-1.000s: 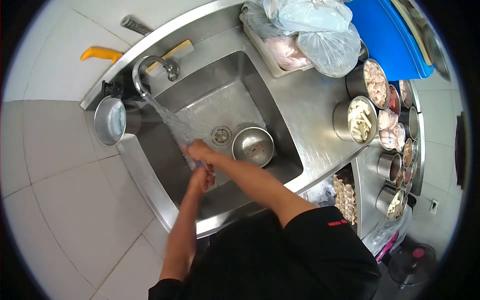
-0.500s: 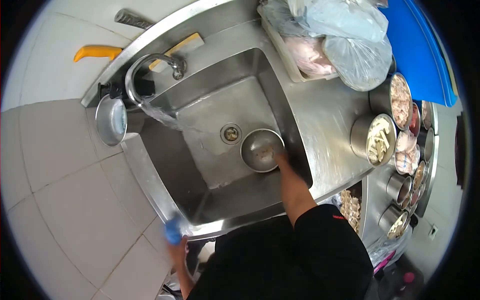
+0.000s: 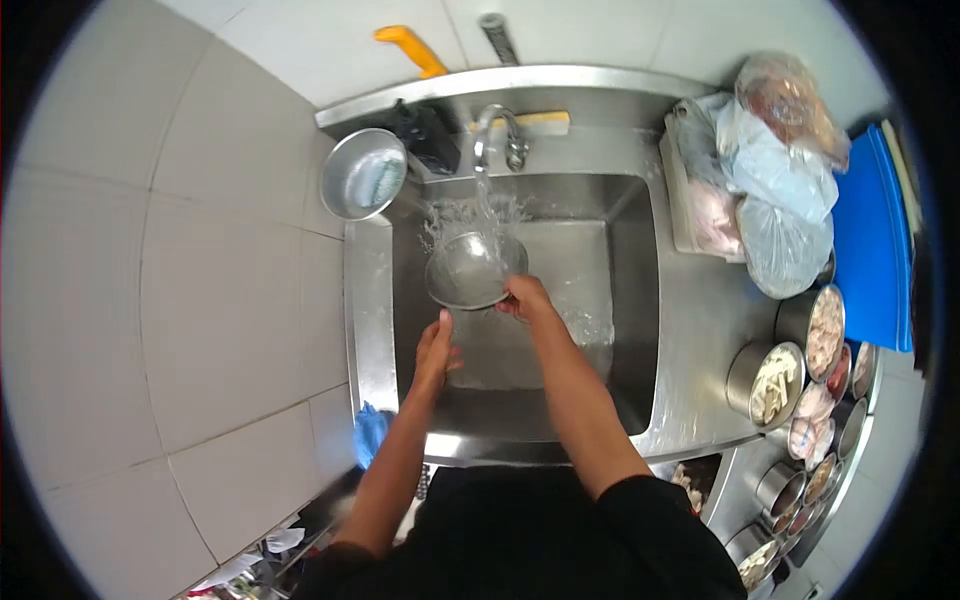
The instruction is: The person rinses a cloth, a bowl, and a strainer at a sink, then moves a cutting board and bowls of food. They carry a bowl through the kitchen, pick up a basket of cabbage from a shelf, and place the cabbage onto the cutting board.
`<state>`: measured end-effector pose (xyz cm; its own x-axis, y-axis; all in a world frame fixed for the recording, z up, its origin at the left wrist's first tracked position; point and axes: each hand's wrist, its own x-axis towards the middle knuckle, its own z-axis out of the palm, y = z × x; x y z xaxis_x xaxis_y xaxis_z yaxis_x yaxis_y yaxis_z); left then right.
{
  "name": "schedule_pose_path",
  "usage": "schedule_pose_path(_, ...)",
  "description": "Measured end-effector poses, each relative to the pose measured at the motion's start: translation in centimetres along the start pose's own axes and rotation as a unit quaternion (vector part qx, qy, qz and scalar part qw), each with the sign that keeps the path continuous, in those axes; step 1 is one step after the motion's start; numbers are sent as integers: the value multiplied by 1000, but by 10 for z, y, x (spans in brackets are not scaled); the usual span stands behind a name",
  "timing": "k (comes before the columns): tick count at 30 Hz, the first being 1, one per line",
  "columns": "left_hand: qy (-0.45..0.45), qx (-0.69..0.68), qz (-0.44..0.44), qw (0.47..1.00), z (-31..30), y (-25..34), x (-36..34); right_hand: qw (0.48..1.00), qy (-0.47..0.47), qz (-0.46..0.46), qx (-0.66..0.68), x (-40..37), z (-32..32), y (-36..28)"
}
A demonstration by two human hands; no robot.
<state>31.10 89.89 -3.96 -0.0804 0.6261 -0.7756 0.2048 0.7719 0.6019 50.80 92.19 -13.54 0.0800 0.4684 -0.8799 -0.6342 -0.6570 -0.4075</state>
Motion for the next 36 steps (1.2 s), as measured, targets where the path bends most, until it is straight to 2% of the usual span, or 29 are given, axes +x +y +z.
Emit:
schedule_pose_path(1, 11, -54, -42, 998, 11, 15, 14, 999, -19, -12, -38, -11, -2, -5)
schedule_pose_path(2, 8, -87, -40, 995, 13, 17, 44, 998, -18, -20, -49, -21, -6, -9)
schedule_pose_path(4, -30, 16, -11, 999, 4, 19, 100, 988, 23, -44, -145, -42, -18, -25)
schedule_pose_path(5, -61, 152, 19, 986, -4, 24, 119, 981, 38, -53, -181, -56, -22, -38)
schedule_pose_path(6, -77, 217, 89, 969, 0, 27, 135, 935, 55, -41, -348, -87, -20, -60)
schedule_pose_path(7, -89, 282, 157, 942, 7, 33, 146, 860, 71, -28, -505, -106, -12, -75)
schedule_pose_path(8, -104, 333, 225, 910, 17, 56, 135, 853, 72, -33, -516, -110, -4, -80)
schedule_pose_path(9, -115, 381, 293, 869, 33, 82, 120, 786, 69, -94, -607, -115, 4, -83)
schedule_pose_path(11, -241, 468, 454, 719, 79, 93, 146, 604, 98, -214, -761, -112, 23, -85)
schedule_pose_path(12, -258, 441, 475, 716, 92, 95, 143, 489, 129, -270, -819, -106, 36, -83)
schedule_pose_path(15, -250, 303, 484, 782, 110, 82, 141, 458, 164, -315, -815, -111, 103, -88)
schedule_pose_path(18, -204, 179, 509, 816, 95, 62, 130, 466, 69, -467, -749, -151, 200, -127)
schedule_pose_path(20, -148, 115, 518, 834, 80, 51, 111, 475, 44, -558, -679, -96, 254, -154)
schedule_pose_path(21, -112, 88, 510, 848, 74, 47, 101, 510, 41, -514, -689, -65, 279, -163)
schedule_pose_path(22, -74, 65, 484, 869, 67, 43, 90, 543, 39, -467, -696, -40, 297, -165)
schedule_pose_path(23, -44, 53, 401, 914, 58, 35, 89, 470, 67, -489, -731, -27, 304, -158)
schedule_pose_path(25, -6, 5, 223, 975, 44, 6, 111, 465, 95, -500, -724, 29, 314, -150)
schedule_pose_path(26, 6, -28, 132, 991, 39, -17, 134, 504, 50, -507, -698, 32, 310, -158)
schedule_pose_path(27, -9, -131, 55, 990, 34, -53, 159, 543, 5, -509, -668, 36, 305, -166)
schedule_pose_path(28, -15, -130, 46, 990, 24, -52, 141, 566, -13, -537, -625, 15, 295, -175)
schedule_pose_path(29, -42, -200, 17, 979, 11, -24, 112, 586, -29, -566, -579, -13, 288, -185)
schedule_pose_path(31, -74, -267, -23, 961, -3, 12, 85, 580, -58, -658, -477, -60, 249, -188)
schedule_pose_path(32, -147, -271, -44, 950, -5, 20, 79, 689, -66, -518, -503, -103, 228, -180)
schedule_pose_path(33, -188, -266, -55, 944, -5, 17, 71, 695, -54, -512, -502, -82, 192, -161)
schedule_pose_path(34, -228, -260, -65, 936, -4, 15, 62, 578, -55, -589, -562, -36, 150, -140)
schedule_pose_path(35, -214, -229, -27, 949, -1, 18, 57, 442, -50, -656, -610, -17, 120, -131)
schedule_pose_path(36, -215, -209, -1, 954, 4, 27, 56, 467, -45, -580, -665, -41, 119, -128)
